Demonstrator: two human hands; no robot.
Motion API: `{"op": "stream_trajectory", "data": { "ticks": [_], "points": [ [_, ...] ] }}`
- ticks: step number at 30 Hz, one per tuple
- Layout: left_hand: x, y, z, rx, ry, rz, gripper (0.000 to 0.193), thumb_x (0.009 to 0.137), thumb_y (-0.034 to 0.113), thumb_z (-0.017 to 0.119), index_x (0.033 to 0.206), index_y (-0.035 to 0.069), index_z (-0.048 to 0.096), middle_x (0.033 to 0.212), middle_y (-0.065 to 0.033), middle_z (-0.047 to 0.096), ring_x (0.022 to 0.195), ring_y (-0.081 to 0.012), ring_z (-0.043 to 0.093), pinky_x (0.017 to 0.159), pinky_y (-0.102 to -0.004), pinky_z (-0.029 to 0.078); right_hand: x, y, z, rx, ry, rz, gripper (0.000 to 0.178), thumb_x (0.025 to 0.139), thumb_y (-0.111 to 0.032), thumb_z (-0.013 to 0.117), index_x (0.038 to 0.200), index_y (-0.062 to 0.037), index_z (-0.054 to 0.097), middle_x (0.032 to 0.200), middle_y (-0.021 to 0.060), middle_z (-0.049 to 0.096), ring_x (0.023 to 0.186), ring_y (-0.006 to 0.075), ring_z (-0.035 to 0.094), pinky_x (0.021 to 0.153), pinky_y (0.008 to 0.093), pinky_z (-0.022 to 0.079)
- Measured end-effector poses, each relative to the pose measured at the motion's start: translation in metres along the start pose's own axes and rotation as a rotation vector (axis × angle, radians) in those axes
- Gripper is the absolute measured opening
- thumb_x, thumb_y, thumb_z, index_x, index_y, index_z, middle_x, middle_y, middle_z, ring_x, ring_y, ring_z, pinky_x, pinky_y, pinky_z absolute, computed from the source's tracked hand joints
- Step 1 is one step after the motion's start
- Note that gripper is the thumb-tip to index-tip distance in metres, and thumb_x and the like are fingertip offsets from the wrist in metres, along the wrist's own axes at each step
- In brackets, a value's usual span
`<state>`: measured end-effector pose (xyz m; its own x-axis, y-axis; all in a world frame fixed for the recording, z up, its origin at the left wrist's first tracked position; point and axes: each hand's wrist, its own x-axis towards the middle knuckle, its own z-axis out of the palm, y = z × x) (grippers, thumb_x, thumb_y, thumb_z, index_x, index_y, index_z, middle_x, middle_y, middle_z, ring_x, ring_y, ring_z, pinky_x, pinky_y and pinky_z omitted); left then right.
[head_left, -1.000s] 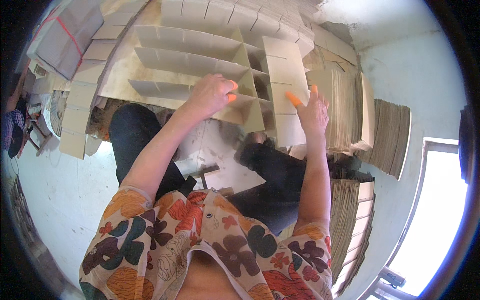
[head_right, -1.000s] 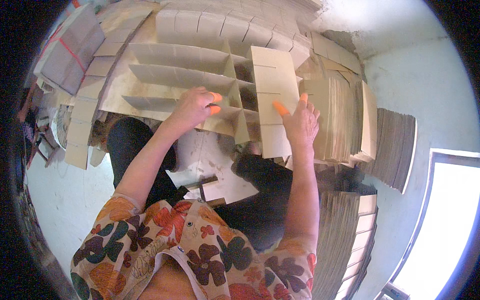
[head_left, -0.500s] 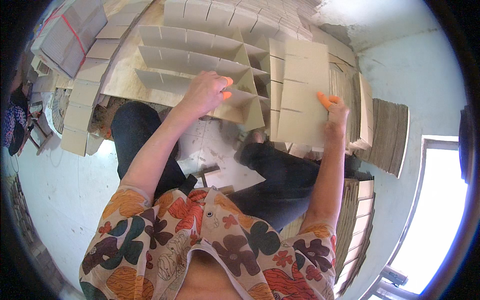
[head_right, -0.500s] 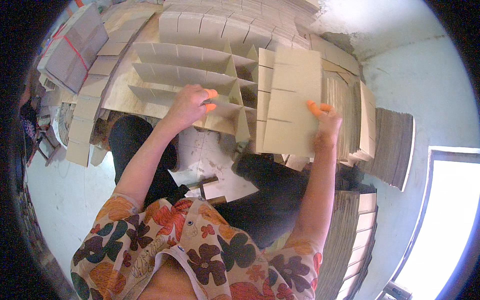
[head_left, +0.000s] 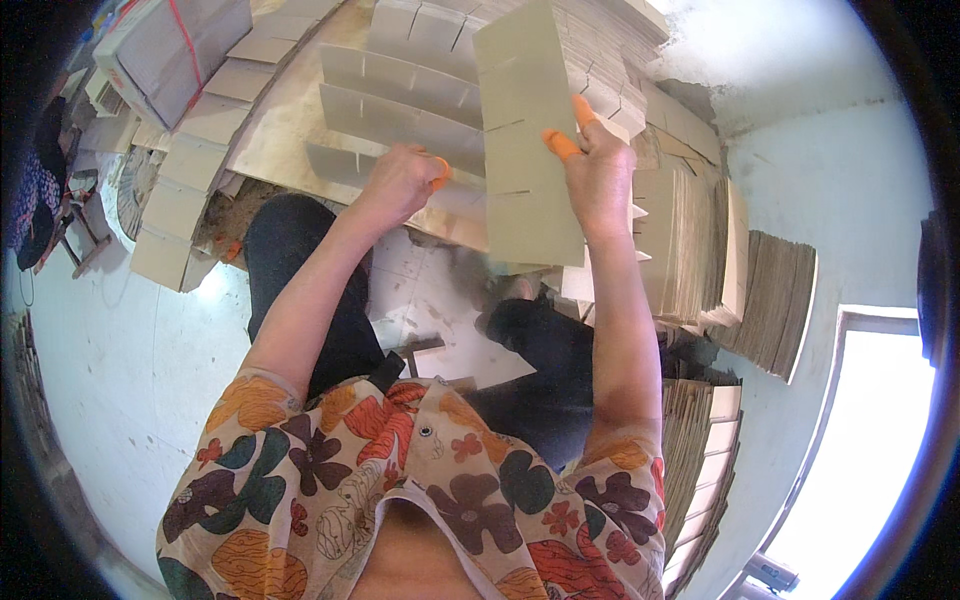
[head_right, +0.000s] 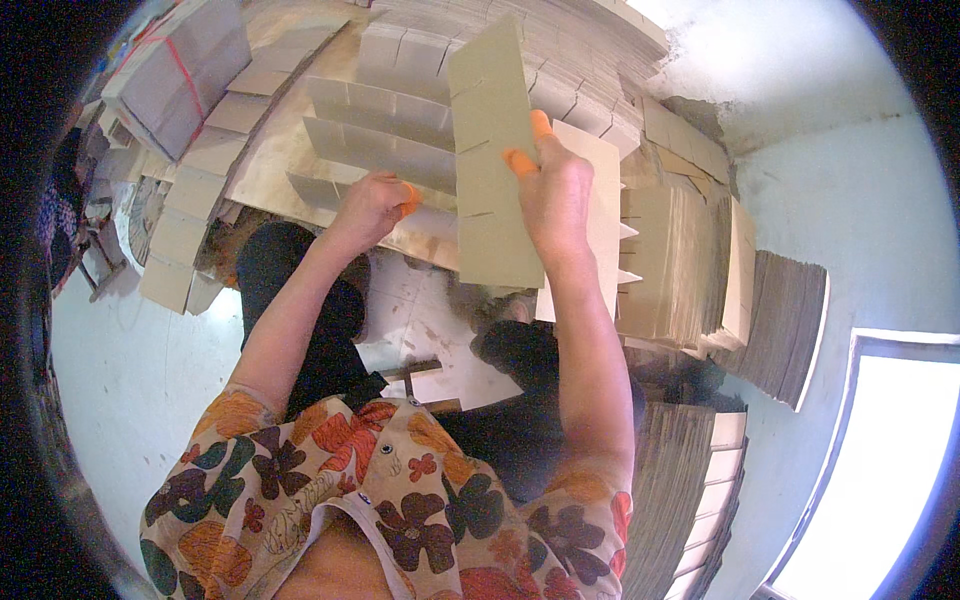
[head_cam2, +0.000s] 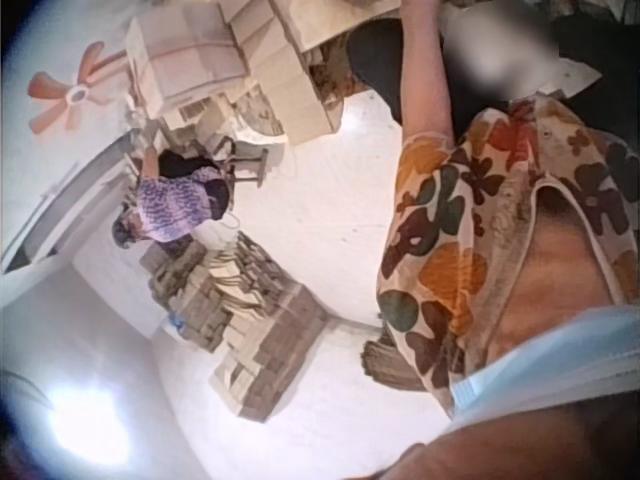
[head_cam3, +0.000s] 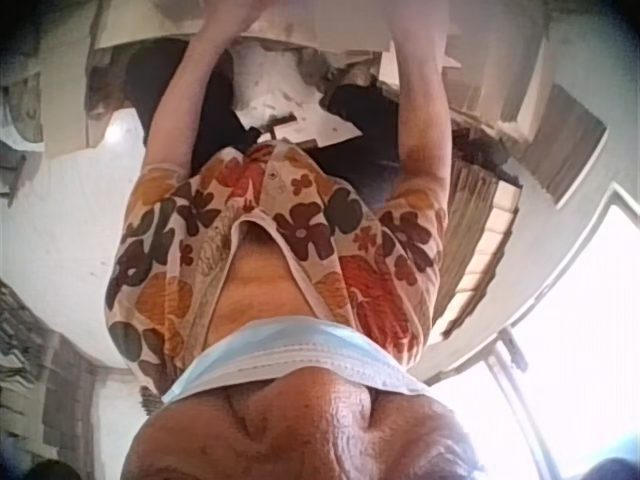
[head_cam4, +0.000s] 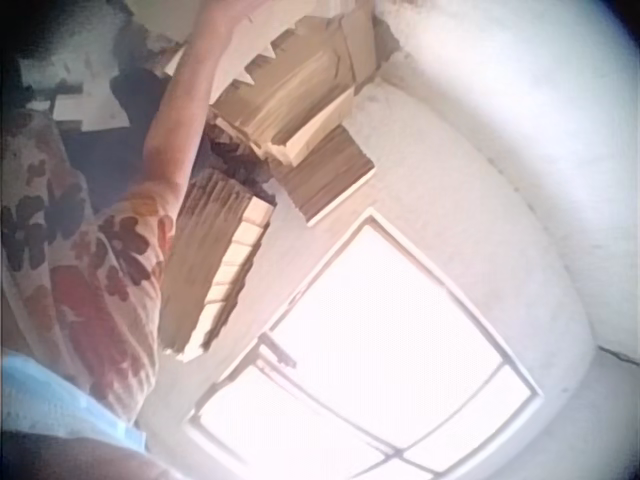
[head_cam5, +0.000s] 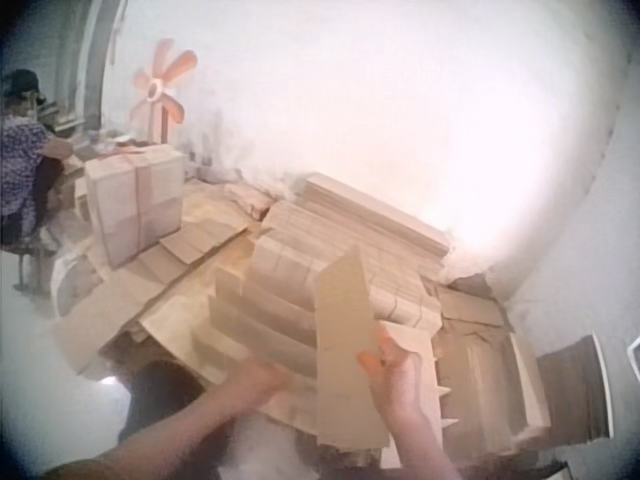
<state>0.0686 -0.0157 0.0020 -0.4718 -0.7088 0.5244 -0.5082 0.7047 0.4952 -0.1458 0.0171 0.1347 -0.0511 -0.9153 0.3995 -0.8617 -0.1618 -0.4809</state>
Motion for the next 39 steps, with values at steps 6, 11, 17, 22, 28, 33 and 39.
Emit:
{"op": "stream_trajectory", "data": {
  "ticks": [6, 11, 17, 22, 28, 33, 39],
  "points": [
    [-0.002, -0.002, 0.003, 0.035, -0.036, -0.033, 0.003, 0.069, 0.004, 0.062, 0.071, 0.006, 0.061, 0.069, -0.0146, 0.057, 0.072, -0.0332, 0.058, 0.062, -0.0434, 0.046, 0.013, 0.003, 0.031, -0.002, -0.029, -0.064, 0.041, 0.074, -0.001, 0.069, 0.113, 0.0068, 0.058, 0.07, 0.0248, 0.056, 0.06, 0.0306, 0.055, 0.054, 0.0347, 0.045],
    [0.003, 0.001, -0.001, 0.063, -0.077, -0.049, 0.006, 0.071, 0.008, 0.065, 0.074, 0.005, 0.061, 0.069, -0.0128, 0.058, 0.073, -0.033, 0.057, 0.064, -0.0435, 0.046, 0.016, 0.016, 0.053, 0.056, -0.16, -0.11, 0.04, 0.076, -0.004, 0.069, 0.114, 0.0058, 0.057, 0.072, 0.0233, 0.06, 0.06, 0.0201, 0.055, 0.062, 0.0309, 0.047],
    [0.008, -0.001, 0.002, 0.026, -0.075, -0.087, 0.005, 0.072, 0.009, 0.064, 0.075, 0.006, 0.061, 0.067, -0.015, 0.056, 0.073, -0.0356, 0.056, 0.065, -0.0457, 0.045, 0.015, 0.032, 0.088, 0.008, -0.231, -0.13, 0.037, 0.078, -0.003, 0.065, 0.114, 0.0039, 0.056, 0.075, 0.0265, 0.058, 0.063, 0.0291, 0.059, 0.062, 0.0354, 0.047],
    [0.009, 0.003, -0.003, 0.024, -0.099, -0.123, 0.005, 0.072, 0.008, 0.064, 0.072, 0.005, 0.06, 0.067, -0.0148, 0.055, 0.073, -0.0355, 0.056, 0.064, -0.045, 0.045, 0.013, 0.016, 0.093, -0.054, -0.328, -0.173, 0.021, 0.08, -0.011, 0.063, 0.093, 0.0039, 0.057, 0.078, 0.0232, 0.062, 0.077, 0.0406, 0.061, 0.067, 0.0453, 0.049],
    [0.011, -0.002, 0.003, -0.012, -0.106, -0.099, 0.005, 0.071, 0.007, 0.066, 0.075, 0.006, 0.063, 0.07, -0.0143, 0.058, 0.072, -0.0341, 0.058, 0.062, -0.0435, 0.046, -0.003, 0.009, 0.087, -0.338, -0.384, -0.105, 0.025, 0.085, -0.023, 0.061, 0.096, -0.001, 0.059, 0.085, 0.0196, 0.064, 0.078, 0.0364, 0.063, 0.066, 0.0446, 0.05],
    [0.006, -0.001, 0.001, 0.003, -0.074, -0.116, 0.01, 0.07, 0.007, 0.068, 0.08, 0.007, 0.067, 0.073, -0.0137, 0.06, 0.071, -0.0324, 0.058, 0.063, -0.0413, 0.047, -0.028, 0.071, 0.029, -0.428, 0.302, -0.053, 0.045, 0.083, -0.032, 0.065, 0.12, -0.0078, 0.055, 0.095, 0.0164, 0.062, 0.093, 0.0317, 0.057, 0.077, 0.0417, 0.049],
    [0.008, 0.005, 0.002, -0.049, -0.045, -0.149, 0.009, 0.073, 0.008, 0.069, 0.082, 0.006, 0.068, 0.072, -0.0129, 0.06, 0.07, -0.0317, 0.058, 0.063, -0.0403, 0.047, -0.059, 0.139, -0.042, -0.409, -0.133, 0.768, 0.072, 0.063, -0.05, 0.078, 0.108, 0.0019, 0.058, 0.103, 0.0187, 0.063, 0.096, 0.0297, 0.059, 0.083, 0.0407, 0.048]
  ]
}}
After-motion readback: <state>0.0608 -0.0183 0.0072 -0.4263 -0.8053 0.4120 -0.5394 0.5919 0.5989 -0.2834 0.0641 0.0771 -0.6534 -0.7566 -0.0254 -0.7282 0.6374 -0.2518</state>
